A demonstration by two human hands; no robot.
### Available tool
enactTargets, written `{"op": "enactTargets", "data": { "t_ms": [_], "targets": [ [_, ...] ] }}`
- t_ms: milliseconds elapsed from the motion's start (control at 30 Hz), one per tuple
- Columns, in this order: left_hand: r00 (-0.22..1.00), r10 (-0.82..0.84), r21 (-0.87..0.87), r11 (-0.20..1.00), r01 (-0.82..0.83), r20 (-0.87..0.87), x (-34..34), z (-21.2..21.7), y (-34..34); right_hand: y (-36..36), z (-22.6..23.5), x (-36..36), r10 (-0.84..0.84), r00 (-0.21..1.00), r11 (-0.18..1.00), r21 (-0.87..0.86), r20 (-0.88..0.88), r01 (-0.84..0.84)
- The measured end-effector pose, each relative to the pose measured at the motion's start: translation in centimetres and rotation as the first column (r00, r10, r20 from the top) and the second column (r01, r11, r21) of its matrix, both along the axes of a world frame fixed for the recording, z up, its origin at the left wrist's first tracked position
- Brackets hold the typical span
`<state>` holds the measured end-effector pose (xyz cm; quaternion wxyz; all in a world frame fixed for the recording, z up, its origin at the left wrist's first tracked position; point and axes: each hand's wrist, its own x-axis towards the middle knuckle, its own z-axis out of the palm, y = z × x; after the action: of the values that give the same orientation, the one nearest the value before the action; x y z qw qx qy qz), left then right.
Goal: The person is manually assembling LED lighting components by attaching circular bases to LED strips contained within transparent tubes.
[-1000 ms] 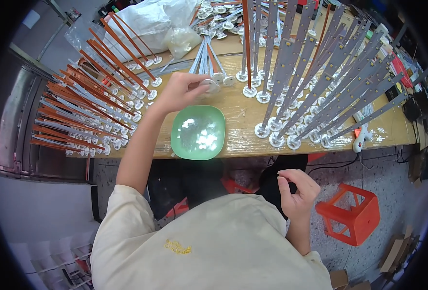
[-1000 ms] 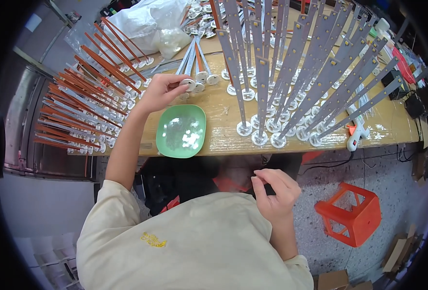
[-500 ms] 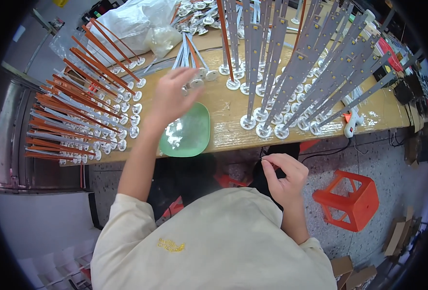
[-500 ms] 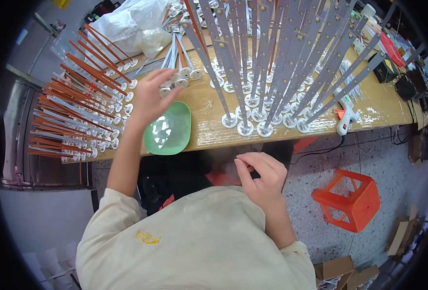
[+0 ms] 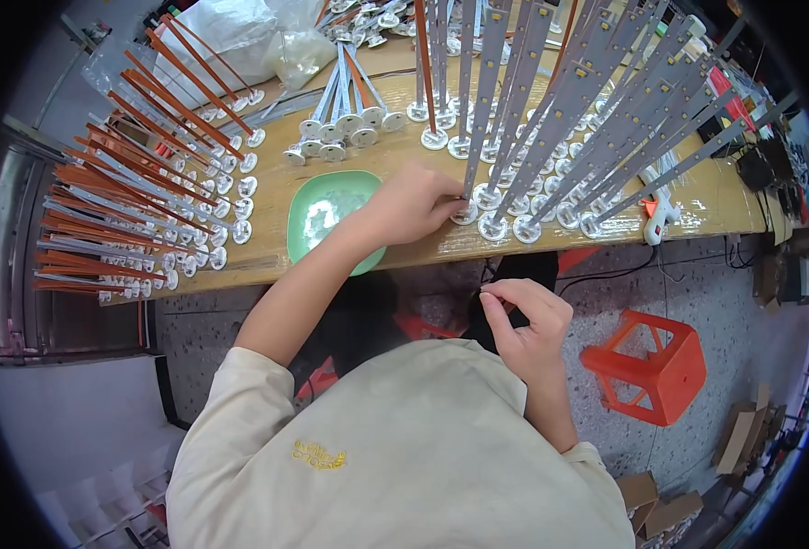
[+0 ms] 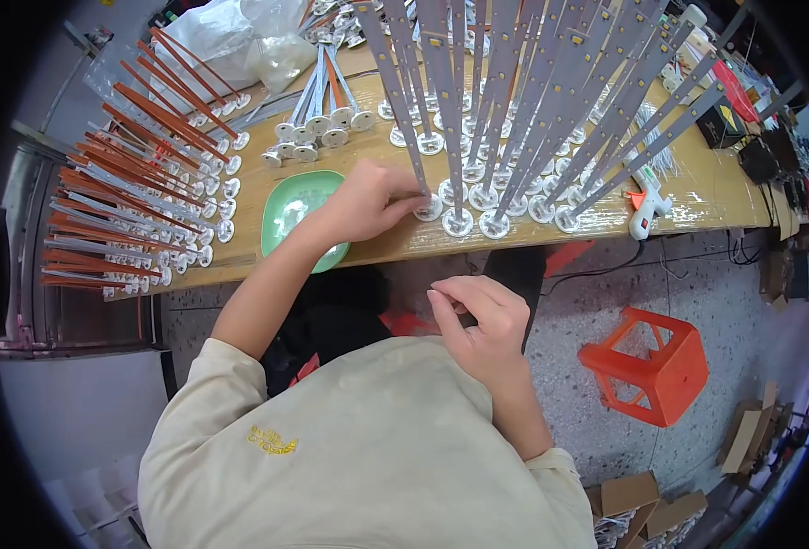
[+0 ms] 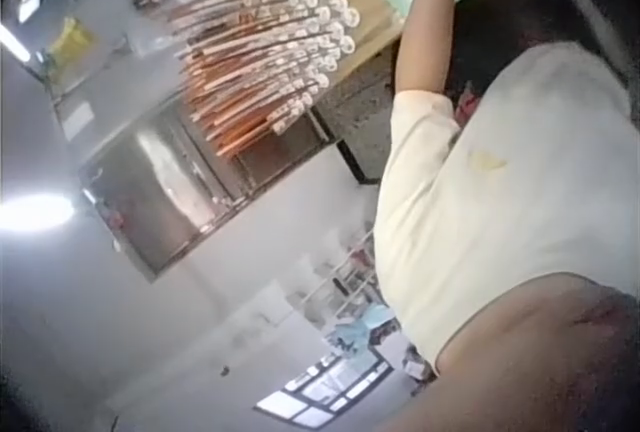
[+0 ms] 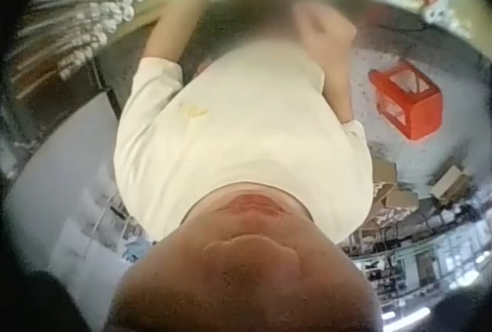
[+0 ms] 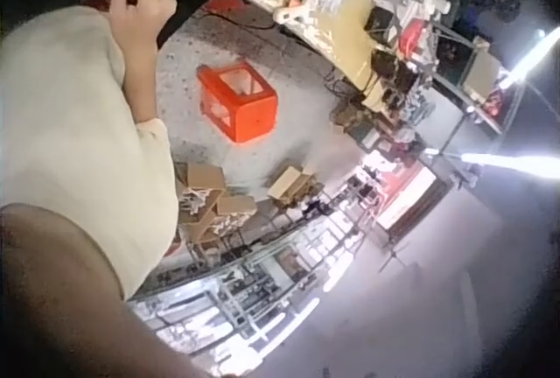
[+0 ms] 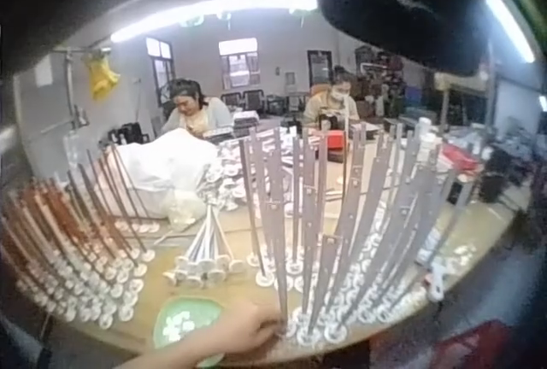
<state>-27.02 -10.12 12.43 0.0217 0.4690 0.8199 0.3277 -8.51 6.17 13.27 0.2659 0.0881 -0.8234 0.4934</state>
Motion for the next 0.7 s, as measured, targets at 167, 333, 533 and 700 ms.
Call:
{"op": "enactTargets", "data": {
  "t_ms": [167,333,533,700],
  "targets": [
    [0.941,0.174,0.096,0.973,-0.209,0.289,2.0,3.2,-2.0,-0.8,0.1,-0.4,-0.084,0.996,0.996,0.024,-0.043,0.085],
    [0.749,0.040,0.349,0.868,-0.354,0.661,6.3,5.0,-5.7,-3.6,0.1,-2.9,-0.095,0.964,0.994,0.022,-0.248,0.104],
    [0.595,0.001,0.411,0.723,-0.555,0.804,9.7,4.2,-7.3,-6.4,0.7,-4.9,0.083,0.925,0.996,0.042,-0.370,-0.073],
    [0.564,-0.107,0.489,0.643,-0.589,0.819,11.3,4.0,-7.6,-7.5,0.9,-4.5,0.061,0.947,0.998,-0.012,-0.315,-0.068]
  ]
}}
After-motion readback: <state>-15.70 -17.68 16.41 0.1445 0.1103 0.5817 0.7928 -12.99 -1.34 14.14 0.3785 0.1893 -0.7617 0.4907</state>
